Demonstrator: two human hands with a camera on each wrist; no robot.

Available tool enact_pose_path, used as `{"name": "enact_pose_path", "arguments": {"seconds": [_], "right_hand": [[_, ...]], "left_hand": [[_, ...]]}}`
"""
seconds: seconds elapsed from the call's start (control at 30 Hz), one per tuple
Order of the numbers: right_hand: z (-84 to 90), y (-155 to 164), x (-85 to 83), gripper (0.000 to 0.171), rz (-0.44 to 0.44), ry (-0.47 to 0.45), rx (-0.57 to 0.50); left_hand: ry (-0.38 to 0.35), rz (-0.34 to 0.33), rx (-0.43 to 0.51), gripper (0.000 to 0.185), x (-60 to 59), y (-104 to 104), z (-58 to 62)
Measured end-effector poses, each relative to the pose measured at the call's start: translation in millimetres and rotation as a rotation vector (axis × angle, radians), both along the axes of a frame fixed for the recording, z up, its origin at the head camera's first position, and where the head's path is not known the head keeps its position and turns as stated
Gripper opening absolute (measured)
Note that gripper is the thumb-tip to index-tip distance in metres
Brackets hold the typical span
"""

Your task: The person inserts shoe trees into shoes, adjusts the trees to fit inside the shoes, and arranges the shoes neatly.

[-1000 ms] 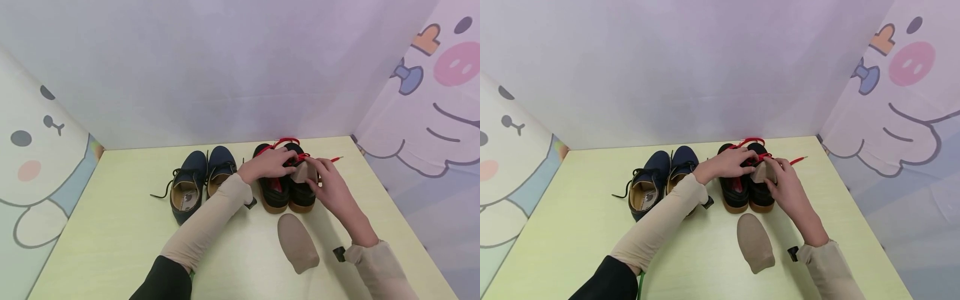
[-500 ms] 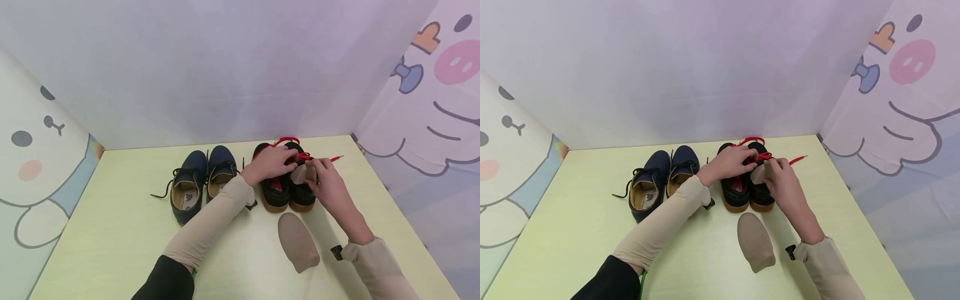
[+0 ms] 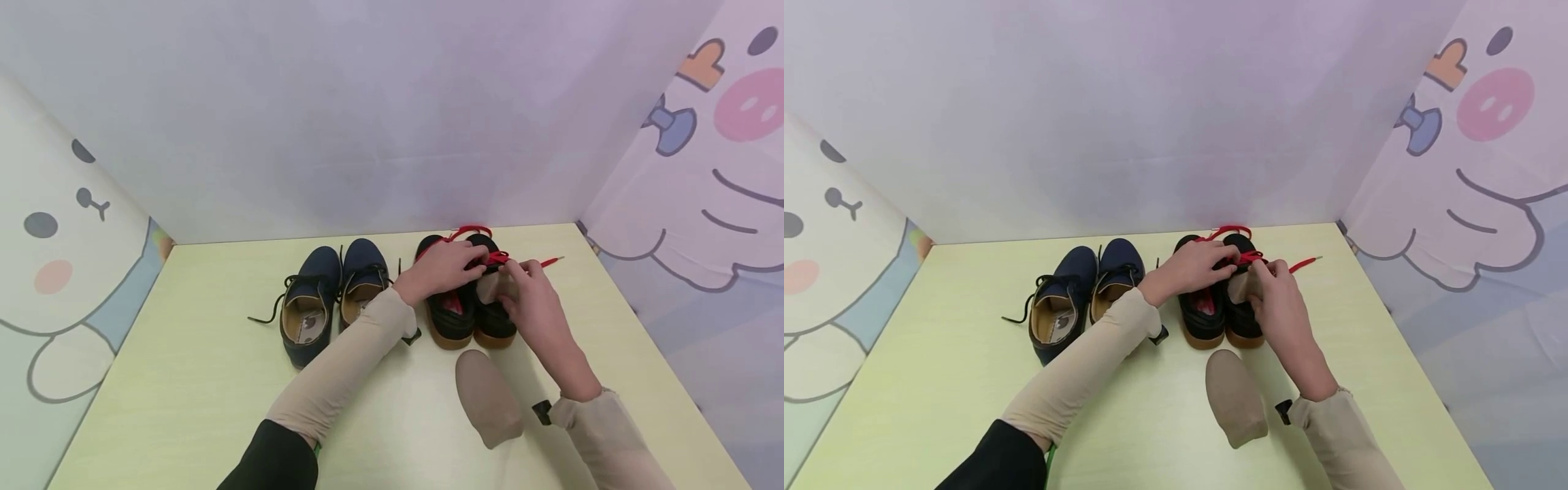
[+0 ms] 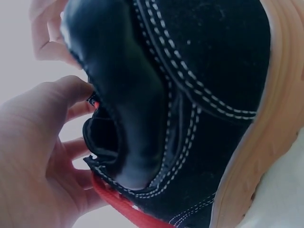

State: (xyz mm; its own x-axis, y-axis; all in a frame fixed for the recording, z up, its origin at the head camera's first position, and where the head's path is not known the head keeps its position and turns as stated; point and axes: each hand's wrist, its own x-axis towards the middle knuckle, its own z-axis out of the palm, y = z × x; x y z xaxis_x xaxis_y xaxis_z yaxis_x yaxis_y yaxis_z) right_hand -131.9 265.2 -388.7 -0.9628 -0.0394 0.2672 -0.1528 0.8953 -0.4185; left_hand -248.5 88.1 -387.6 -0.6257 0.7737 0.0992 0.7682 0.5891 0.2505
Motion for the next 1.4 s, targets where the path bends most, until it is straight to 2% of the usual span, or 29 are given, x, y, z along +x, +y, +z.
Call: {"name": "enact_pose_path", "arguments": {"seconds": [0.57, 0.87, 1.27, 1.4], "right_hand": [[-14.7, -4, -9.7, 0.046, -0.019, 0.063, -0.011], [-21.3, -7, -12.4, 0.038, -0.019, 0.116, 0.014], [-17.6, -7, -5.8, 0.041, -0.018, 0.087, 0.004], [-19.2, -9, -6.4, 0.039, -0.053, 0.092, -0.027]], "left_hand": [[-0.001, -0.007, 0.016, 0.020, 0.1, -1, -0.8], [0.010, -0.010, 0.007, 0.021, 0.8, 0, -0.7], [0.006, -0.007, 0.007, 0.022, 1.5, 2, -1.0], [0.009, -0.002, 0.005, 0.023, 1.1, 1, -0.9]]}}
